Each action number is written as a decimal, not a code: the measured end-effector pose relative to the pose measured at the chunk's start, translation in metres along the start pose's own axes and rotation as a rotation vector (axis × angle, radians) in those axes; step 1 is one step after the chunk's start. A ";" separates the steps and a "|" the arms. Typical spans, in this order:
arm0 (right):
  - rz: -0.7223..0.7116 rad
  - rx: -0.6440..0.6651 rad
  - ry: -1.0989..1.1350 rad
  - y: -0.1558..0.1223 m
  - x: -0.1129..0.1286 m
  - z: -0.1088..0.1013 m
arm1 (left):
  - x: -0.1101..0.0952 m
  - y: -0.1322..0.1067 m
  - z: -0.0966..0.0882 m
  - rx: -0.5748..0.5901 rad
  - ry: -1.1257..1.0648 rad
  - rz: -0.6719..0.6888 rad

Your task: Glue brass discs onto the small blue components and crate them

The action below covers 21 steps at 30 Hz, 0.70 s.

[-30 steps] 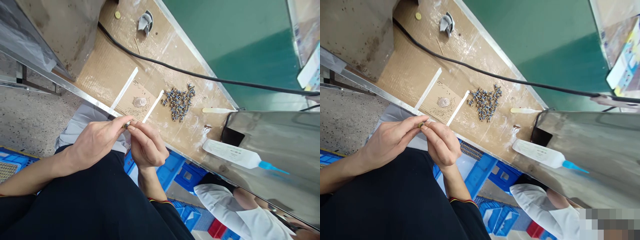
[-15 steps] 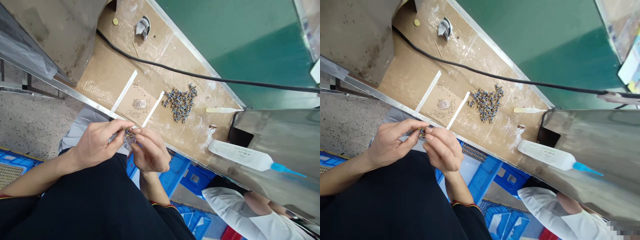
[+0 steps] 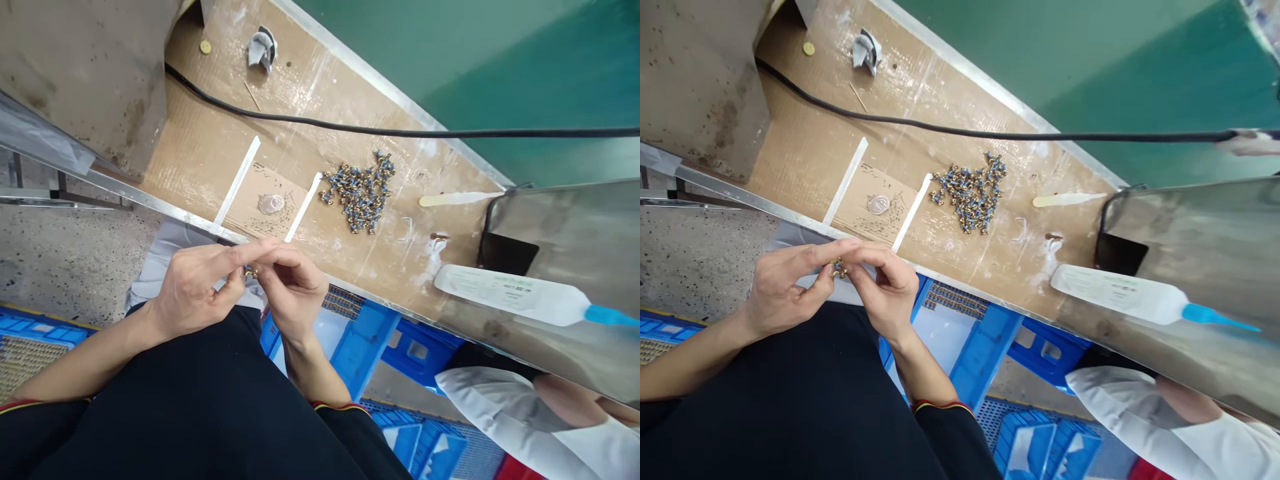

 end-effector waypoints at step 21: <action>-0.065 -0.226 -0.005 -0.032 -0.016 -0.030 | 0.022 0.002 0.058 0.299 -0.475 -0.580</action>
Point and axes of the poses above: each hand's wrist, its own y-axis towards the middle knuckle, its own z-axis out of the palm, x = y × z, the point moved 5 cm from there along y, towards the middle knuckle, and after that the axes turned 3 degrees about x, right-handed, at the moved point
